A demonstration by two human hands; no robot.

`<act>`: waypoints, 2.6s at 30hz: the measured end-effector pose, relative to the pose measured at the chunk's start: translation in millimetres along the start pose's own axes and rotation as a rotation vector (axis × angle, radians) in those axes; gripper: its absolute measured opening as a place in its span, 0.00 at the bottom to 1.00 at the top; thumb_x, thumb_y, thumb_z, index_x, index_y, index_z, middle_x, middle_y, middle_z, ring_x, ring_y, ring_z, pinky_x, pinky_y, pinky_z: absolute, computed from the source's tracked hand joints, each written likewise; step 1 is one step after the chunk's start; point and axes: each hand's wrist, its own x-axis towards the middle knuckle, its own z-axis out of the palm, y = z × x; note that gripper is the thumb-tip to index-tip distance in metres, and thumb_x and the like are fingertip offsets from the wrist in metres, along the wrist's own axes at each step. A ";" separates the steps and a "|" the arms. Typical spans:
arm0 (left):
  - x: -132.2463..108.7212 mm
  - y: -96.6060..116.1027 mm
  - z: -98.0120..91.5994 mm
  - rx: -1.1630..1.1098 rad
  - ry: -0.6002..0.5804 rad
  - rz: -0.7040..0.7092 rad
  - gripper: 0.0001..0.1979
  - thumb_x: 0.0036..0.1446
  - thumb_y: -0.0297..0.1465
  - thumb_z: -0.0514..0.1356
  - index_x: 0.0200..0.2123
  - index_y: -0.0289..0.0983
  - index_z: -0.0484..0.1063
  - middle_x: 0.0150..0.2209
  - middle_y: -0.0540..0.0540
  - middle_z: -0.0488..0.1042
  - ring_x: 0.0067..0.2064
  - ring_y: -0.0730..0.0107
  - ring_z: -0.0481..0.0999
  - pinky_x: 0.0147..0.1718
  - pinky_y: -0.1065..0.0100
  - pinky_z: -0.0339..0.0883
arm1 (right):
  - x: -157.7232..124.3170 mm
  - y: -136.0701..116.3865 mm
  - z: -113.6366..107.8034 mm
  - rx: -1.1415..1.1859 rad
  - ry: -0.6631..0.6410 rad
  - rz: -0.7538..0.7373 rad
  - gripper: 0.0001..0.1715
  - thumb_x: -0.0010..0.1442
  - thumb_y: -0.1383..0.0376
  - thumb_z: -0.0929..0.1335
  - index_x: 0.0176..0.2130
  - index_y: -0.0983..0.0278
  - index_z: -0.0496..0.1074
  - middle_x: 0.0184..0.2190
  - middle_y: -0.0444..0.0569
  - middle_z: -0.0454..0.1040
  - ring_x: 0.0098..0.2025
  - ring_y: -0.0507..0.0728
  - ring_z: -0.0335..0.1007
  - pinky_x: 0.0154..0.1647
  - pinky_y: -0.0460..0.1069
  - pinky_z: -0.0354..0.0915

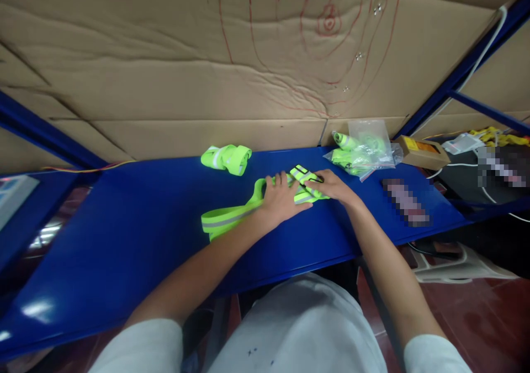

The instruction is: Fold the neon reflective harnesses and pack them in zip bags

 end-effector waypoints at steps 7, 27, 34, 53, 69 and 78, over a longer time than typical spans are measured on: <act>-15.9 24.1 -12.5 0.084 0.001 0.000 0.35 0.68 0.53 0.50 0.55 0.26 0.73 0.49 0.27 0.75 0.51 0.42 0.73 0.50 0.49 0.62 | 1.6 6.5 5.1 0.111 -0.017 0.058 0.28 0.53 0.55 0.76 0.49 0.65 0.70 0.41 0.46 0.77 0.39 0.54 0.73 0.38 0.47 0.67; -22.9 38.9 7.6 0.064 0.119 0.073 0.24 0.72 0.39 0.51 0.52 0.23 0.72 0.45 0.25 0.76 0.47 0.41 0.74 0.46 0.50 0.64 | -55.3 -7.2 -17.3 0.191 -0.090 -0.535 0.25 0.74 0.56 0.60 0.62 0.61 0.73 0.50 0.54 0.74 0.52 0.59 0.71 0.57 0.57 0.67; -17.9 28.5 13.6 -0.042 0.058 0.183 0.24 0.71 0.36 0.53 0.60 0.24 0.71 0.55 0.27 0.75 0.59 0.41 0.71 0.57 0.49 0.63 | -38.4 0.0 -4.5 0.364 -0.148 -0.140 0.30 0.58 0.47 0.74 0.51 0.64 0.77 0.55 0.55 0.74 0.60 0.64 0.68 0.62 0.57 0.65; -23.3 32.3 -6.2 0.036 0.000 0.073 0.36 0.70 0.50 0.49 0.63 0.23 0.69 0.61 0.21 0.71 0.67 0.36 0.66 0.69 0.34 0.46 | -31.6 -10.1 -8.4 0.671 -0.280 0.098 0.28 0.49 0.56 0.80 0.45 0.67 0.76 0.42 0.51 0.82 0.41 0.58 0.77 0.38 0.49 0.71; -31.3 30.9 -1.8 -0.036 -0.117 -0.011 0.35 0.73 0.43 0.46 0.71 0.22 0.55 0.72 0.25 0.56 0.71 0.40 0.60 0.66 0.42 0.58 | -39.1 -21.1 4.4 -0.611 0.313 -0.235 0.22 0.70 0.70 0.61 0.60 0.69 0.69 0.51 0.64 0.76 0.53 0.69 0.69 0.51 0.60 0.63; -42.2 29.9 11.9 -0.052 0.007 -0.003 0.35 0.74 0.43 0.42 0.70 0.20 0.58 0.71 0.24 0.57 0.72 0.41 0.59 0.67 0.43 0.54 | -57.7 -23.2 2.1 -0.596 0.094 -0.441 0.24 0.74 0.58 0.60 0.63 0.63 0.70 0.57 0.60 0.72 0.56 0.68 0.65 0.51 0.58 0.62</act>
